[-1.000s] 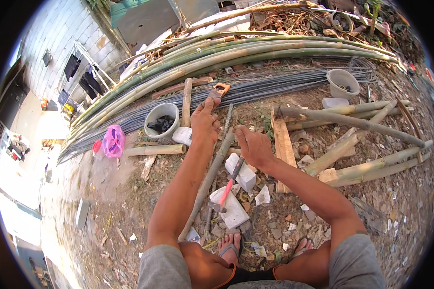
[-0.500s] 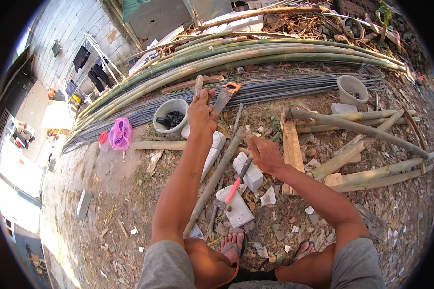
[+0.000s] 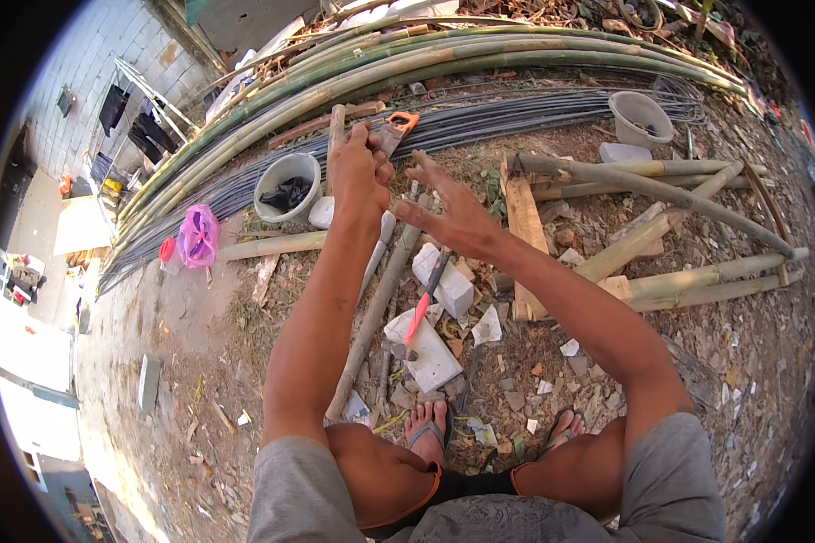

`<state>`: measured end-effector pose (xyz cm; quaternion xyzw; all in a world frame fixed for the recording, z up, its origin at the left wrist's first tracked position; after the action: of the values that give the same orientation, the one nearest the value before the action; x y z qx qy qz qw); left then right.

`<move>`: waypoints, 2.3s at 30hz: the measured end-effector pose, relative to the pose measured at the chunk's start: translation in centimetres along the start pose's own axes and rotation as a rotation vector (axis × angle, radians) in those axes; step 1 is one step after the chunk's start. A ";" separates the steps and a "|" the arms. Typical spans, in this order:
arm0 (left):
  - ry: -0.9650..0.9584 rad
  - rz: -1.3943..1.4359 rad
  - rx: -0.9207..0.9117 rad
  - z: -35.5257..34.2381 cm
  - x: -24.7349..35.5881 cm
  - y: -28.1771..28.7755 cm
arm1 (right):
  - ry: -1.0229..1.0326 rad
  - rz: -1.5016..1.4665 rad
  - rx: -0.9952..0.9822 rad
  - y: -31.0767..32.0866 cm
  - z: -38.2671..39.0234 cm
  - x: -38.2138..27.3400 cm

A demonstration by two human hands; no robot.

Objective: The person secures bamboo poles together using wire and pliers, then uses a hand saw to cut a wooden beam while crouching on the ground.

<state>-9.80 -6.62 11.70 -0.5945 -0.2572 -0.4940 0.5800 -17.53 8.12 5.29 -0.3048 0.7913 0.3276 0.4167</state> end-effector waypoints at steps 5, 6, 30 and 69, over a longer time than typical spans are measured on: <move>0.022 0.038 -0.056 -0.9 2.0 -1.1 | -0.208 -0.367 -0.389 0.5 -1.1 -1.1; 0.033 0.067 -0.012 -0.5 2.3 -1.1 | -0.229 -0.363 -0.387 1.2 -1.2 -0.9; -1.075 -0.349 0.306 0.7 6.5 -1.9 | -0.347 -0.068 -0.747 7.5 4.2 -4.3; 0.063 -0.334 -0.157 14.0 -18.8 -7.6 | -0.683 -0.135 -0.100 12.2 29.9 5.4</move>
<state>-19.56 13.13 0.59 -0.5713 -0.2946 -0.6202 0.4497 -15.56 37.38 -9.21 -0.2491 0.5672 0.4207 0.6627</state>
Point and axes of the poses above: each hand's wrist, its own z-axis away from the middle knuckle, its own y-axis out of the back of the hand, x = y × z, the point moved 2 cm from there along -z, towards the middle knuckle, and after that the axes turned 11 degrees about x, right-handed, at the moved point
